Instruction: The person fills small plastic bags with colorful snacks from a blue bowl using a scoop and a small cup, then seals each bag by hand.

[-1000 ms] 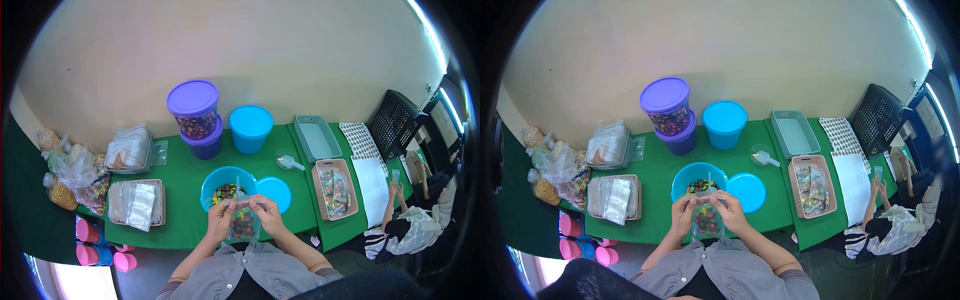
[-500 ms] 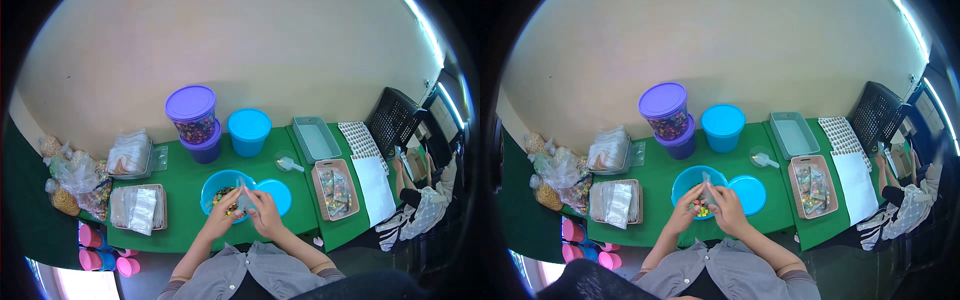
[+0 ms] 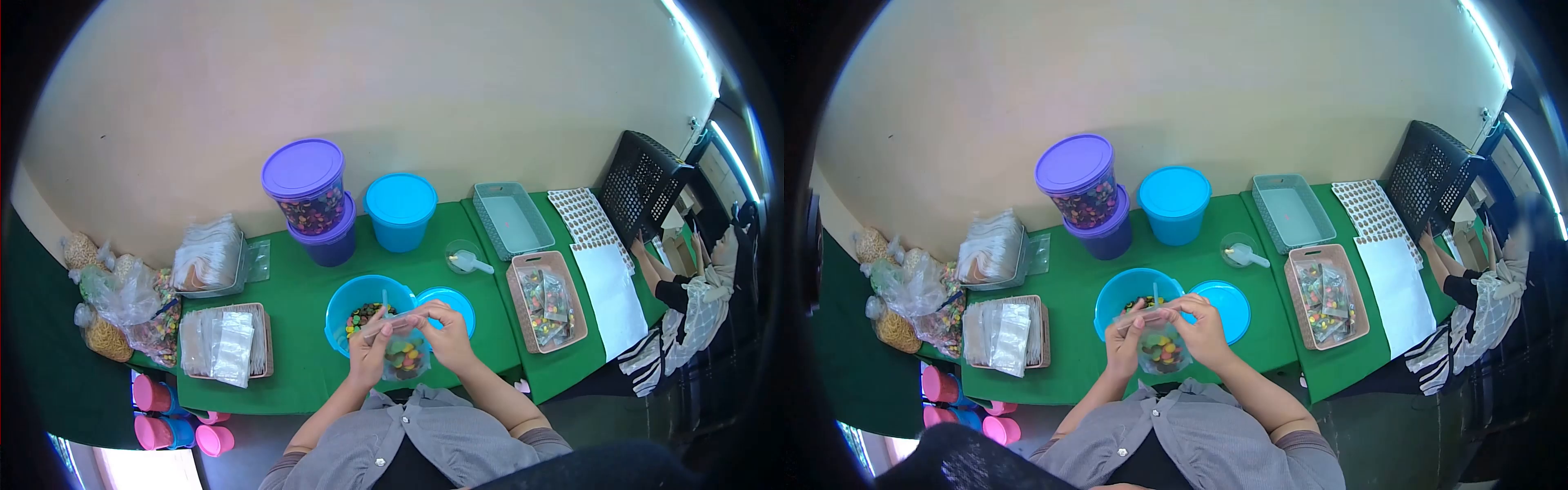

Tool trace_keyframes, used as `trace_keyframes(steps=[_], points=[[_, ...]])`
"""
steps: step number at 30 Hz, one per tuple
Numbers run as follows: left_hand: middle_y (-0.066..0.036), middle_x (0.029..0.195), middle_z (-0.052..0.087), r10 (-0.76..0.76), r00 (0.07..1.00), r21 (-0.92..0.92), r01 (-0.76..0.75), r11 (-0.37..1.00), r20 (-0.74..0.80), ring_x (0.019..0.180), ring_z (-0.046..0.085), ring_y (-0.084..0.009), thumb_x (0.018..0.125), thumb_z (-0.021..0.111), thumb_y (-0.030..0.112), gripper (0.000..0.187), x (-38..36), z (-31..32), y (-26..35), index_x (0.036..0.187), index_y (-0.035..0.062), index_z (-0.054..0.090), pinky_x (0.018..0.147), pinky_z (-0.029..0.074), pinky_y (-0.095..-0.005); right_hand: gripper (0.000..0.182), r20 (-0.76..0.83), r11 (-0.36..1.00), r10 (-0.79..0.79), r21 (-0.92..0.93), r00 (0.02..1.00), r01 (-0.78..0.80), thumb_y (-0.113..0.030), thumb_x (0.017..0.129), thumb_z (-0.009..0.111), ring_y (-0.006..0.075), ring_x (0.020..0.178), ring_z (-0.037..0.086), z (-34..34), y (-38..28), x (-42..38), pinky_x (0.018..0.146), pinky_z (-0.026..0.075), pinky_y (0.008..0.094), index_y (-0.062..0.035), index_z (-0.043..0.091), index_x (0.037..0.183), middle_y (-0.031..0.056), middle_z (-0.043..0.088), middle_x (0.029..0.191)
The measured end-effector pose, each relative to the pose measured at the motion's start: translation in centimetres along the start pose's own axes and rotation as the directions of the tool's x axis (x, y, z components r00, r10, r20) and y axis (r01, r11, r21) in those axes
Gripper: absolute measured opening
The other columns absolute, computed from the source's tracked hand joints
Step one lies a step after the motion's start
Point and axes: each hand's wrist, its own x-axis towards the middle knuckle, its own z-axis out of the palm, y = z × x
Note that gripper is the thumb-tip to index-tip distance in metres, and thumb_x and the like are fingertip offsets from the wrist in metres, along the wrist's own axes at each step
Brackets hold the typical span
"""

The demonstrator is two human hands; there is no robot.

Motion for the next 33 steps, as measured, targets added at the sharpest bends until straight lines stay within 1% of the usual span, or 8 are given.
trace_keyframes(steps=[9, 11, 19, 22, 24, 26, 29, 33], points=[[-0.018, 0.102, 0.071, -0.024, 0.993, 0.001, 0.024, 1.000, 0.119, 0.108, 0.062, -0.0250, 0.102, 0.028, 0.034, 0.057, 1.8, -1.0, 0.9, 0.110, -0.0067, 0.066, 0.113, 0.026, -0.0437, 0.031, 0.019, 0.998, 0.044, -0.040, 0.999, -0.043, -0.027, 0.094, 0.061, 0.0152, 0.077, 0.054, -0.9, 0.0, 1.1, 0.076, 0.041, 0.0315, 0.0015, 0.070, 0.084, 0.0064, 0.064, 0.076], [-0.018, 0.109, 0.067, -0.244, 0.956, -0.257, 0.279, 0.925, 0.162, 0.108, 0.062, -0.0242, 0.101, 0.036, 0.033, 0.049, 1.7, -1.1, 0.4, 0.115, -0.0064, 0.062, 0.106, 0.038, -0.0411, 0.031, 0.011, 0.986, 0.166, 0.001, 0.986, -0.166, -0.028, 0.095, 0.060, 0.0137, 0.073, 0.055, -1.1, 0.7, 1.1, 0.071, 0.043, 0.0298, -0.0007, 0.073, 0.088, 0.0083, 0.065, 0.075], [-0.010, 0.110, 0.064, -0.433, 0.842, -0.151, 0.497, 0.854, 0.321, 0.101, 0.064, -0.0199, 0.081, 0.073, 0.000, 0.042, 0.9, 0.1, -4.5, 0.119, -0.0027, 0.054, 0.089, 0.052, -0.0339, 0.036, -0.052, 0.931, 0.296, 0.238, 0.954, -0.276, -0.032, 0.098, 0.056, 0.0129, 0.082, 0.062, -1.8, 3.0, 1.3, 0.080, 0.048, 0.0292, 0.0005, 0.072, 0.095, 0.0069, 0.070, 0.085], [-0.010, 0.108, 0.065, -0.424, 0.861, -0.221, 0.488, 0.844, 0.281, 0.096, 0.066, -0.0180, 0.084, 0.072, 0.004, 0.036, 0.8, 0.2, -5.7, 0.116, -0.0005, 0.055, 0.081, 0.055, -0.0312, 0.035, -0.055, 0.940, 0.235, 0.266, 0.970, -0.213, -0.030, 0.097, 0.057, 0.0140, 0.088, 0.063, -1.3, 3.7, 1.1, 0.084, 0.048, 0.0311, 0.0010, 0.067, 0.108, 0.0081, 0.070, 0.095], [-0.010, 0.104, 0.066, -0.413, 0.910, -0.245, 0.397, 0.885, -0.018, 0.093, 0.066, -0.0169, 0.086, 0.070, 0.006, 0.032, 1.2, -0.1, -6.0, 0.114, 0.0000, 0.055, 0.077, 0.055, -0.0305, 0.036, -0.073, 0.952, 0.181, 0.264, 0.981, -0.156, -0.029, 0.097, 0.058, 0.0144, 0.089, 0.062, -1.0, 4.1, 0.4, 0.085, 0.049, 0.0325, 0.0018, 0.064, 0.114, 0.0089, 0.069, 0.101], [-0.010, 0.101, 0.066, -0.435, 0.899, -0.352, 0.392, 0.850, -0.051, 0.089, 0.067, -0.0178, 0.088, 0.068, 0.007, 0.028, 1.6, 0.1, -5.9, 0.112, 0.0018, 0.055, 0.075, 0.056, -0.0296, 0.036, 0.089, 0.971, 0.231, 0.042, 0.969, -0.235, -0.025, 0.094, 0.063, 0.0141, 0.092, 0.062, -1.0, 5.1, -1.1, 0.085, 0.050, 0.0321, 0.0007, 0.061, 0.118, 0.0082, 0.066, 0.109], [-0.012, 0.106, 0.065, -0.452, 0.892, -0.424, 0.409, 0.808, -0.001, 0.095, 0.066, -0.0208, 0.094, 0.061, 0.012, 0.030, 1.4, 0.0, -7.0, 0.120, 0.0040, 0.050, 0.080, 0.055, -0.0302, 0.032, 0.166, 0.911, 0.327, 0.207, 0.930, -0.357, -0.022, 0.091, 0.067, 0.0128, 0.092, 0.061, -2.1, 9.0, -2.4, 0.082, 0.050, 0.0297, -0.0016, 0.062, 0.115, 0.0068, 0.066, 0.105], [-0.014, 0.119, 0.060, -0.499, 0.866, -0.391, 0.453, 0.801, -0.017, 0.110, 0.061, -0.0238, 0.097, 0.056, 0.015, 0.037, 1.6, 0.4, -5.8, 0.129, 0.0026, 0.044, 0.093, 0.050, -0.0350, 0.029, -0.306, 0.958, 0.278, 0.163, 0.911, -0.237, -0.013, 0.092, 0.064, 0.0124, 0.094, 0.061, -7.9, 10.7, -2.3, 0.082, 0.049, 0.0272, 0.0008, 0.060, 0.118, 0.0077, 0.065, 0.107]])
